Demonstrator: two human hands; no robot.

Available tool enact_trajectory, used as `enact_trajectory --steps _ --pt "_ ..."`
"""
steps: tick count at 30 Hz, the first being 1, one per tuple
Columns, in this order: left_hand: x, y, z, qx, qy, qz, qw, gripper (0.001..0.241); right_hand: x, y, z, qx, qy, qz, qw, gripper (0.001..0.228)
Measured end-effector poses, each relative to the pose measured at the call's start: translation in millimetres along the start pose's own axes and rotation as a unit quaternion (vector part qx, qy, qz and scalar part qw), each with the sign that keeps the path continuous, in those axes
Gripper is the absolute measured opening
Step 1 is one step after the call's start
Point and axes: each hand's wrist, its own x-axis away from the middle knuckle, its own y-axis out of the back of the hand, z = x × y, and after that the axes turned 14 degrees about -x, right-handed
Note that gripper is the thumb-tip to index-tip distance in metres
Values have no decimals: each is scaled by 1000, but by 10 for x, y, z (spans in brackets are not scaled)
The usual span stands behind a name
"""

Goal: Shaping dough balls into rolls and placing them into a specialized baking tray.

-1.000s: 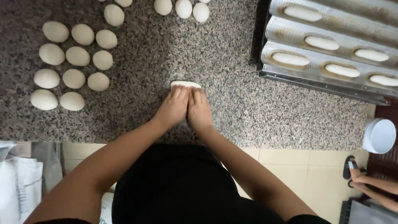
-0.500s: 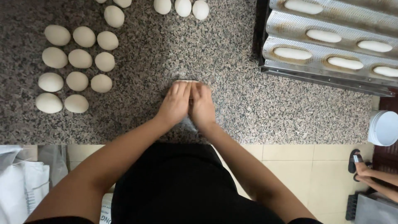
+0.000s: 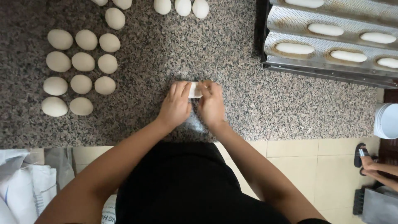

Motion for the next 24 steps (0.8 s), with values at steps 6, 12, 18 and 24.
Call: enact_trajectory --steps 6,12,18,24 --pt "339 -425 86 -81 -64 -20 994 52 447 -362 -133 54 71 18 996 60" --pt "243 -197 -5 -26 -17 44 999 55 332 -237 -118 51 65 45 996 60" --pt "262 -161 -12 -37 -26 -5 999 65 280 -13 105 -1 35 9 999 56" --pt "518 -409 46 -67 -59 3 996 66 665 -461 -280 72 98 -14 992 57"
